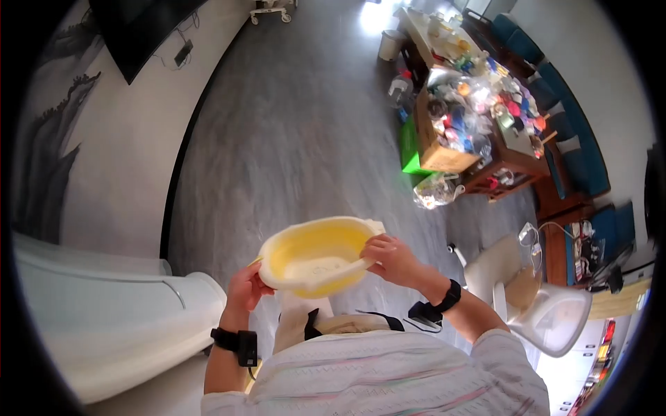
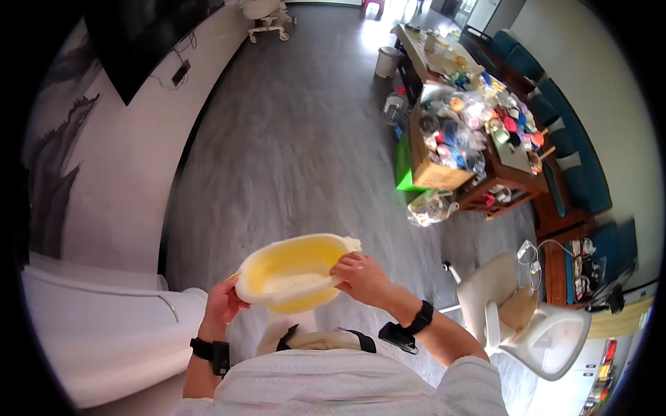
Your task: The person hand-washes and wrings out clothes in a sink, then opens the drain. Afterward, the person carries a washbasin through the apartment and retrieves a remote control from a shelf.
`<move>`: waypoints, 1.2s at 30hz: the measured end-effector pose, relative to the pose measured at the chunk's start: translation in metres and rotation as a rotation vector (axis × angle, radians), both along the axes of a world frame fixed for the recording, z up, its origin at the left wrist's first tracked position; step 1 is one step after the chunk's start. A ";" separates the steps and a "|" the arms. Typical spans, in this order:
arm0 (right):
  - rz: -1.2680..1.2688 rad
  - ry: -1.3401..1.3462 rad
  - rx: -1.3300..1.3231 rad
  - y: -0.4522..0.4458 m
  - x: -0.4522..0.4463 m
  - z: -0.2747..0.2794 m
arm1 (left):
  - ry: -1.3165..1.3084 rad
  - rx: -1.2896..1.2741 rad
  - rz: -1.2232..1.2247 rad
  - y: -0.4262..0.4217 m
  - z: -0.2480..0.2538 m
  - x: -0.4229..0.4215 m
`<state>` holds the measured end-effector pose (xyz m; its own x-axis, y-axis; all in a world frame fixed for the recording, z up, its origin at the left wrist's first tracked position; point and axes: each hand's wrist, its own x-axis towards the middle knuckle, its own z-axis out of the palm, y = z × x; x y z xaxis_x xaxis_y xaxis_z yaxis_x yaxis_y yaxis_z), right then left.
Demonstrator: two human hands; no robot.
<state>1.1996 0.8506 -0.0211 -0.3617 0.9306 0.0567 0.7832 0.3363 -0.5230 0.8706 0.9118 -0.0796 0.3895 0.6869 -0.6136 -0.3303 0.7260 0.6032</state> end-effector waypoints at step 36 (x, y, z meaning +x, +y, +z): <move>-0.098 0.186 0.101 0.913 0.394 0.021 | 0.653 0.679 -0.210 0.928 0.027 0.368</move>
<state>1.5940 1.7636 0.0000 -0.2444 0.9469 0.2087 0.7079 0.3213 -0.6290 1.2384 1.8394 -0.0522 0.2675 0.9305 -0.2502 0.3163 0.1604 0.9350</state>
